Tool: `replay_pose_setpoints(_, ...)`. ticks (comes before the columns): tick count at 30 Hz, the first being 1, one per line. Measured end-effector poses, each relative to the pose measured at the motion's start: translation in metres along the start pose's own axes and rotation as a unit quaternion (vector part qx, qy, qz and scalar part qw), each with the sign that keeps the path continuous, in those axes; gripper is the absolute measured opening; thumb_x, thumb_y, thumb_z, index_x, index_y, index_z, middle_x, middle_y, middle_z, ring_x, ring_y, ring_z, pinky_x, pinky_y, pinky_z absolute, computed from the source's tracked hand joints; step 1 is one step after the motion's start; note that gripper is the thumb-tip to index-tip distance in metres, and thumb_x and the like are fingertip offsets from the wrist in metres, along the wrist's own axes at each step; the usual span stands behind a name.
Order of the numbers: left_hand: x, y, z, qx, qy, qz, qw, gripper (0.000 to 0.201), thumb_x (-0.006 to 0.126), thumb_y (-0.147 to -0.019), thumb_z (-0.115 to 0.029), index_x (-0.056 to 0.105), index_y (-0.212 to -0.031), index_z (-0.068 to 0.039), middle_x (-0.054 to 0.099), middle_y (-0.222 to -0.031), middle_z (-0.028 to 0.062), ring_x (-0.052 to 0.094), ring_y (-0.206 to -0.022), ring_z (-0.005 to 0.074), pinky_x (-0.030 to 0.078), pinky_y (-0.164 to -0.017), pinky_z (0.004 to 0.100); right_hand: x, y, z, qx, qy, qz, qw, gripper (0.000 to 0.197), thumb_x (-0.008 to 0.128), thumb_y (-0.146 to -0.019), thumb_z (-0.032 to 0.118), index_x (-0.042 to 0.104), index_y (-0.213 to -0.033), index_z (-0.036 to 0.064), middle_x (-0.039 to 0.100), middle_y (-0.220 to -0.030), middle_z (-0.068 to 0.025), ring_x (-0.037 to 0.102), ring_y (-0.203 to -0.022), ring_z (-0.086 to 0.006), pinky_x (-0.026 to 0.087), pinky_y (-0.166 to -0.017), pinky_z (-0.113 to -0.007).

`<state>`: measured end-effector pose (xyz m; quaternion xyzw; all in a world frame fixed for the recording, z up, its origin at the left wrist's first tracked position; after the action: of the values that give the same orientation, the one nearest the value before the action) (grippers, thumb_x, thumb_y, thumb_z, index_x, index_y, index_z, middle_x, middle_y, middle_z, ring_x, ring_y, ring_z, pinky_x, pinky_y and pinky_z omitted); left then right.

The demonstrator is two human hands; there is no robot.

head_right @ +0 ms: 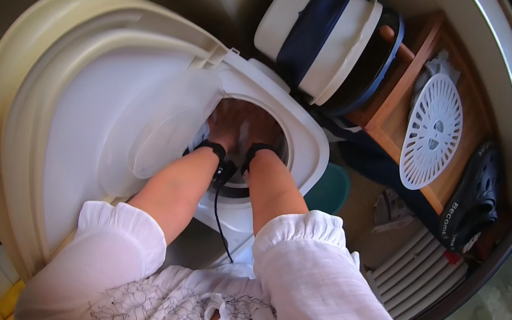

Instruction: The person enters a bathroom, picks up white fabrics, and places them into the wash tub and spin dryer of a twin-tub washing machine.

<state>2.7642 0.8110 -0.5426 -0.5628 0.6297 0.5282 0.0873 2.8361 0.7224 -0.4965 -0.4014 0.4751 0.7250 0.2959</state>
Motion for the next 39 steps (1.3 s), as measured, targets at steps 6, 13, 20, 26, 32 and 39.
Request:
replay_pose_setpoints(6,0.019,-0.003,0.004,-0.053,0.066,0.054,0.995,0.054,0.039,-0.096,-0.029,0.029,-0.148,-0.023,0.019,-0.157,0.0065,0.011,-0.145,0.0349,0.012,-0.107,0.0670,0.021,-0.008,-0.007,0.011,0.036,-0.018,0.999,0.023,0.052,-0.087,0.021,0.064,-0.106,0.0138,0.066,-0.105,-0.0070,0.063,-0.097,-0.0276,0.049,-0.078,-0.046)
replay_pose_setpoints(13,0.025,-0.003,0.022,-0.095,0.013,0.016,0.995,0.051,0.042,-0.094,-0.032,0.036,-0.145,-0.026,0.025,-0.155,0.0082,0.011,-0.144,0.0389,0.007,-0.106,0.0705,-0.005,0.003,0.010,-0.028,0.029,-0.035,0.999,0.023,0.053,-0.087,0.022,0.066,-0.104,0.0156,0.068,-0.104,-0.0050,0.065,-0.095,-0.0261,0.051,-0.077,-0.046)
replay_pose_setpoints(20,0.015,0.004,0.003,-0.068,-0.092,-0.046,0.992,0.053,0.040,-0.096,-0.038,0.036,-0.142,-0.013,0.041,-0.143,0.0157,0.039,-0.130,0.0355,0.031,-0.104,0.0514,-0.002,0.005,0.002,-0.015,-0.009,-0.056,0.998,0.022,0.054,-0.087,0.025,0.068,-0.101,0.0163,0.070,-0.096,-0.0053,0.068,-0.086,-0.0249,0.053,-0.071,-0.045)
replay_pose_setpoints(26,0.008,0.013,-0.008,-0.076,-0.157,-0.032,0.984,0.050,0.044,-0.094,-0.036,0.037,-0.143,-0.023,0.032,-0.149,0.0123,0.023,-0.139,0.0384,0.019,-0.103,0.0643,-0.019,0.010,0.010,-0.028,-0.007,-0.008,1.000,0.023,0.054,-0.087,0.025,0.069,-0.101,0.0126,0.070,-0.099,-0.0102,0.068,-0.089,-0.0256,0.053,-0.076,-0.042)
replay_pose_setpoints(32,-0.007,0.017,-0.022,-0.092,-0.177,-0.019,0.980,0.043,0.040,-0.096,-0.031,0.044,-0.138,-0.023,0.036,-0.147,0.0056,0.031,-0.137,0.0324,0.029,-0.102,0.0610,-0.005,0.011,0.011,-0.066,-0.022,0.123,0.990,0.026,0.054,-0.086,0.022,0.068,-0.103,0.0090,0.068,-0.106,-0.0138,0.066,-0.098,-0.0288,0.051,-0.087,-0.041)
replay_pose_setpoints(39,0.001,0.017,-0.019,-0.095,-0.224,-0.004,0.970,0.041,0.041,-0.095,-0.027,0.046,-0.135,-0.022,0.037,-0.146,0.0059,0.030,-0.136,0.0351,0.025,-0.104,0.0611,0.018,0.004,0.002,-0.047,-0.050,0.089,0.994,0.029,0.053,-0.086,0.023,0.065,-0.110,0.0103,0.065,-0.114,-0.0138,0.062,-0.105,-0.0293,0.048,-0.091,-0.042)
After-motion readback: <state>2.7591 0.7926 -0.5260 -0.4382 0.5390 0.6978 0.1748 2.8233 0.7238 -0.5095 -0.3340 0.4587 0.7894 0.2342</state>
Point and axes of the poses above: each hand's wrist, its own y-axis away from the middle knuckle, its own x-axis out of the palm, z = x × y, the point moved 9 cm from there along -y, towards the middle knuckle
